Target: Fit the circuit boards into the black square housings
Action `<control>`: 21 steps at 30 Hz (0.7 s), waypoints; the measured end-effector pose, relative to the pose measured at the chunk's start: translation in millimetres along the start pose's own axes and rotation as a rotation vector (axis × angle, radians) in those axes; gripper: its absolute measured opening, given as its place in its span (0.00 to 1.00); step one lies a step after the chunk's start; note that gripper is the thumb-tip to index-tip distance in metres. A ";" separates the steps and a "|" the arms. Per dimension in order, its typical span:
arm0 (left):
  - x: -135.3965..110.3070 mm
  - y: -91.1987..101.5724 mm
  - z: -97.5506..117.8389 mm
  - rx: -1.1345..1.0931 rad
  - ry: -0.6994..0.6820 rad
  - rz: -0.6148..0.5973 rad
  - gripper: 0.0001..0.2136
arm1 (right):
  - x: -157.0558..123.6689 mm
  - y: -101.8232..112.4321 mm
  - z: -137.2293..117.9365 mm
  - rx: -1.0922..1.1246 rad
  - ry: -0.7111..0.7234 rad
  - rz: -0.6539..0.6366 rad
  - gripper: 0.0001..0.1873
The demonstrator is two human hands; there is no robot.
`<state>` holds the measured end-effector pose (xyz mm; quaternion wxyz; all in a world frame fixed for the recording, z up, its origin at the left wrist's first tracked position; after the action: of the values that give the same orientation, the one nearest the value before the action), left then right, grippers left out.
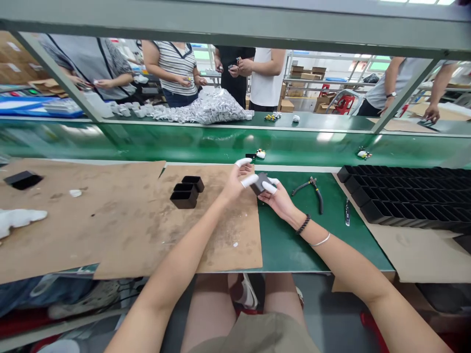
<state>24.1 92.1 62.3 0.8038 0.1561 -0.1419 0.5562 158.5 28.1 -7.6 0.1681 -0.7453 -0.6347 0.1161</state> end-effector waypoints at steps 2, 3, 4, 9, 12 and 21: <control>-10.9 -21.2 9.4 0.124 -0.074 -0.079 0.35 | 0.5 4.6 -1.0 0.150 -0.048 0.020 0.23; -15.8 -27.6 12.8 0.168 -0.098 -0.085 0.36 | 0.7 5.3 -2.9 0.182 -0.050 0.019 0.22; -19.7 -31.1 16.3 0.199 -0.119 -0.075 0.34 | 0.9 5.7 -4.8 0.189 -0.049 0.015 0.21; -29.4 -33.4 38.9 0.254 -0.234 -0.036 0.29 | 4.8 9.6 -9.1 0.063 -0.047 -0.007 0.24; -30.6 -32.0 48.1 0.256 -0.245 -0.030 0.28 | 7.9 10.2 -8.2 0.032 -0.079 -0.045 0.24; -21.8 -25.6 32.4 -0.085 0.003 0.018 0.32 | 3.8 13.9 -36.0 -0.013 0.047 0.037 0.23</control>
<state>38.9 51.8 80.7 0.8049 0.1200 -0.1656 0.5570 185.6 26.2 20.0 0.1758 -0.7607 -0.6172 0.0976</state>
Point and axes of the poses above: each hand's wrist, its own x-axis towards the middle knuckle, its own y-axis out of the back of the hand, z = x × y, the point moved 10 cm from there along x, towards the middle knuckle, and after that the axes turned 6 degrees about x, right-handed, at the moved point
